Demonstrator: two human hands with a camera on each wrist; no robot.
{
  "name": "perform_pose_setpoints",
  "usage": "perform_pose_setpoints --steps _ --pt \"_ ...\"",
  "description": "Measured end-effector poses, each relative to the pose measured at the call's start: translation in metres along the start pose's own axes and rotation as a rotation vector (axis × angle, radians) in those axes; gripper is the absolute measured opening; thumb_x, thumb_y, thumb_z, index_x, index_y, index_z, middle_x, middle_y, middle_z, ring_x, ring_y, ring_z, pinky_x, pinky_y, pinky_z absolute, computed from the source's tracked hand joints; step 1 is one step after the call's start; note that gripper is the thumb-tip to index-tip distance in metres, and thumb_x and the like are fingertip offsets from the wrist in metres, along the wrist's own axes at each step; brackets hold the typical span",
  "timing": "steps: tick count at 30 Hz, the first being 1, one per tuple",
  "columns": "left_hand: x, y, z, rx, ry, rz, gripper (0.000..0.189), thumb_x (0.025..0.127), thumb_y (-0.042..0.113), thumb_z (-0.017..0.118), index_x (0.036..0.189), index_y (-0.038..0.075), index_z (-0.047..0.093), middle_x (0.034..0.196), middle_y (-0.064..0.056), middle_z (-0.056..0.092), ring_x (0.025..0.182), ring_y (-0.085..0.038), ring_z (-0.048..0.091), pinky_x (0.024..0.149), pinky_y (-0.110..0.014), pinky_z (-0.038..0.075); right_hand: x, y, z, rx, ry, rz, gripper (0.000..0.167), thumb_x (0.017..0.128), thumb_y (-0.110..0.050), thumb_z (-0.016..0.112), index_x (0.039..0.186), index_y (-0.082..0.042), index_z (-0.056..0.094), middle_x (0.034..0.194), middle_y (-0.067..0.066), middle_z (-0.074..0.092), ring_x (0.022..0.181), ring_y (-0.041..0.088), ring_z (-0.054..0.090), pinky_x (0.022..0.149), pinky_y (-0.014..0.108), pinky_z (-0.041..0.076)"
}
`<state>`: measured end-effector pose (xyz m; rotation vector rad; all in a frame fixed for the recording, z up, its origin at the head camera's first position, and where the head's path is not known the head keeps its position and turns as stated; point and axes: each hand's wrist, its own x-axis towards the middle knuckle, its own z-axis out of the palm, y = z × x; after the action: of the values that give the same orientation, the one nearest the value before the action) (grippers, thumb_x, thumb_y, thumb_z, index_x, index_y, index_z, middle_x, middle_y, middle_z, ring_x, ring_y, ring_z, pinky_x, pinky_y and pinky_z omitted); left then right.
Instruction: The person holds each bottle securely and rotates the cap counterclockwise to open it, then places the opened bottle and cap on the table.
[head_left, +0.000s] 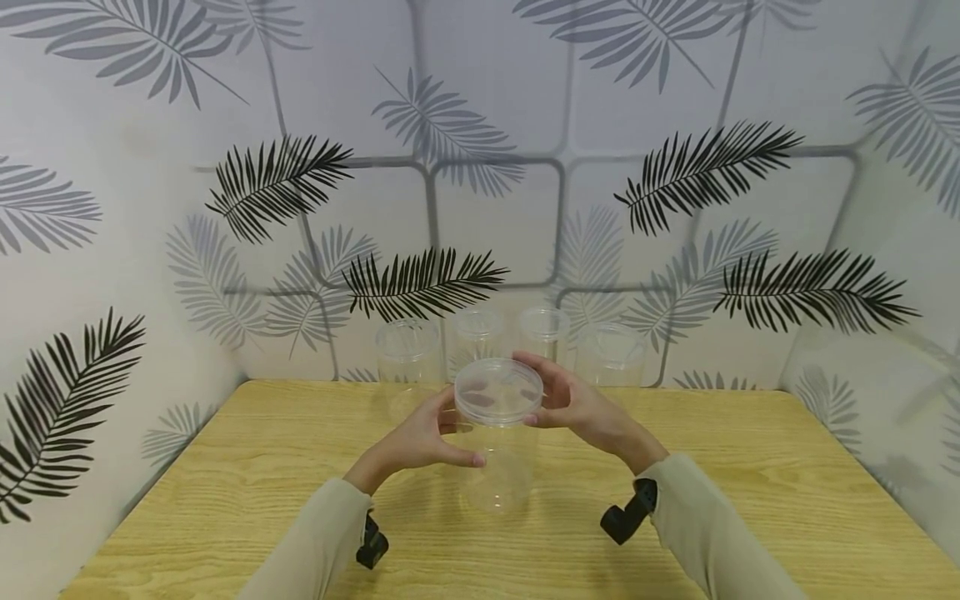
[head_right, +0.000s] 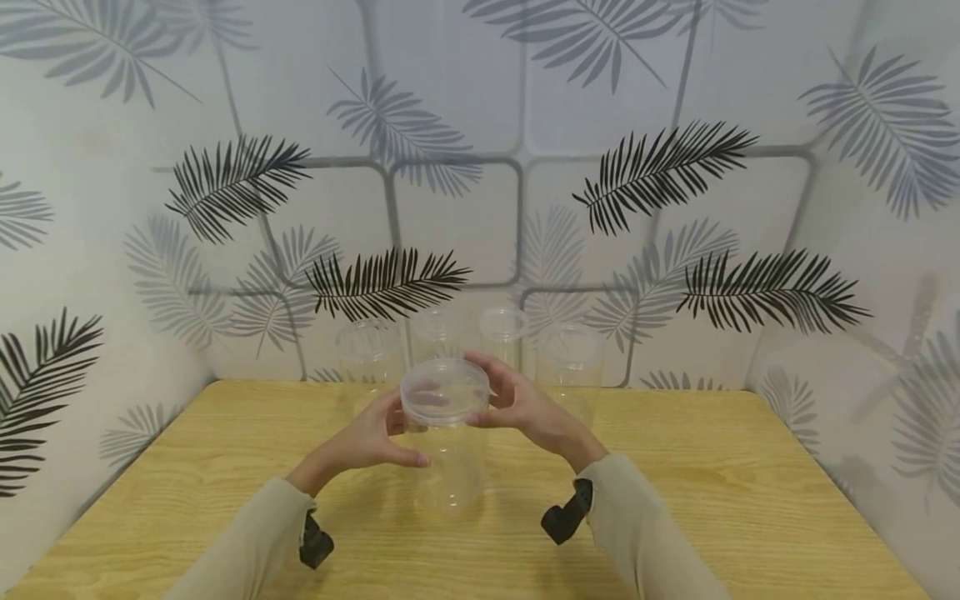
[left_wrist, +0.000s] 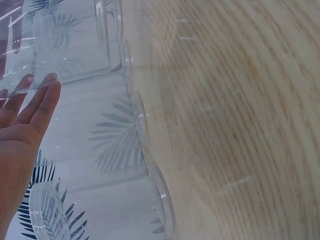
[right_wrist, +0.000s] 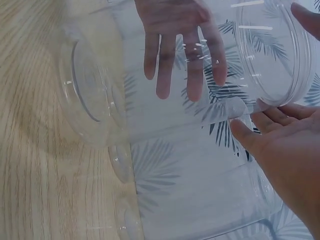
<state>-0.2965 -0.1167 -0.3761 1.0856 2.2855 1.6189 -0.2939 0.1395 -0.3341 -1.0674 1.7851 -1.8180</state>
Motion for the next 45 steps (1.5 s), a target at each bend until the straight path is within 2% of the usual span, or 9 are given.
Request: perform_pose_setpoints --steps 4,11,17,26,31,34,38,41,45 --pt "0.0 -0.002 -0.001 0.006 0.015 -0.005 0.088 0.067 0.02 0.082 0.139 0.025 0.032 0.136 -0.005 0.043 0.117 -0.026 0.052 0.098 -0.039 0.044 -0.002 -0.001 0.006 -0.032 0.083 -0.007 0.084 0.082 -0.015 0.069 0.145 -0.008 0.014 0.146 0.015 0.024 0.13 0.026 0.033 0.095 0.032 0.045" --pt "0.0 0.002 -0.001 0.011 0.043 -0.017 0.091 0.068 0.012 0.08 0.142 0.024 0.029 0.137 -0.006 0.042 0.118 -0.029 0.051 0.099 -0.042 0.043 -0.004 -0.003 0.025 -0.148 0.337 -0.024 0.083 0.078 -0.014 0.072 0.143 -0.006 0.021 0.149 0.012 0.025 0.139 0.032 0.018 0.11 0.05 0.023" --pt "-0.004 0.02 0.0 -0.014 0.041 -0.013 0.089 0.07 0.013 0.079 0.143 0.012 0.027 0.138 -0.015 0.04 0.118 -0.035 0.05 0.1 -0.05 0.04 -0.003 -0.002 0.042 -0.179 0.472 0.009 0.084 0.077 -0.014 0.073 0.142 -0.009 0.021 0.149 0.01 0.024 0.138 0.032 0.02 0.105 0.049 0.032" --pt "0.002 -0.002 0.0 0.022 0.075 0.004 0.09 0.069 0.016 0.081 0.142 0.014 0.029 0.135 -0.008 0.044 0.116 -0.029 0.053 0.098 -0.044 0.044 0.003 0.002 0.053 -0.224 0.55 0.017 0.077 0.076 -0.013 0.074 0.139 -0.015 0.03 0.144 0.009 0.033 0.135 0.036 0.025 0.1 0.053 0.038" --pt "0.002 -0.003 0.0 0.021 0.073 0.003 0.088 0.068 0.017 0.081 0.141 0.019 0.031 0.135 -0.006 0.045 0.116 -0.028 0.053 0.098 -0.045 0.043 0.002 0.003 0.049 -0.261 0.531 0.002 0.078 0.075 -0.016 0.075 0.139 -0.014 0.031 0.143 0.009 0.035 0.135 0.033 0.027 0.104 0.052 0.033" --pt "-0.001 0.01 0.001 0.01 0.067 -0.012 0.085 0.069 0.014 0.08 0.139 0.019 0.033 0.135 -0.007 0.045 0.117 -0.029 0.052 0.099 -0.045 0.042 0.001 0.004 0.041 -0.257 0.474 -0.015 0.077 0.076 -0.015 0.075 0.139 -0.013 0.031 0.141 0.009 0.037 0.135 0.031 0.028 0.108 0.051 0.028" --pt "-0.005 0.026 0.003 -0.003 0.054 -0.036 0.086 0.068 0.01 0.08 0.14 0.017 0.032 0.136 -0.008 0.043 0.119 -0.031 0.05 0.1 -0.043 0.042 -0.001 0.005 0.029 -0.205 0.348 -0.013 0.077 0.077 -0.015 0.073 0.14 -0.013 0.029 0.141 0.01 0.036 0.134 0.031 0.029 0.105 0.045 0.036" --pt "-0.005 0.026 0.003 -0.009 0.04 -0.03 0.088 0.068 0.01 0.08 0.14 0.016 0.031 0.136 -0.009 0.043 0.118 -0.031 0.051 0.099 -0.042 0.043 -0.001 0.004 0.018 -0.133 0.231 -0.01 0.077 0.08 -0.015 0.071 0.142 -0.011 0.026 0.141 0.01 0.034 0.131 0.028 0.035 0.096 0.035 0.045" --pt "-0.006 0.028 0.003 -0.016 0.019 -0.022 0.086 0.067 0.01 0.081 0.139 0.014 0.033 0.135 -0.01 0.044 0.117 -0.03 0.052 0.098 -0.041 0.044 0.001 0.004 0.006 -0.047 0.097 -0.011 0.076 0.082 -0.011 0.067 0.143 -0.008 0.021 0.138 0.009 0.036 0.122 0.019 0.042 0.09 0.028 0.047"
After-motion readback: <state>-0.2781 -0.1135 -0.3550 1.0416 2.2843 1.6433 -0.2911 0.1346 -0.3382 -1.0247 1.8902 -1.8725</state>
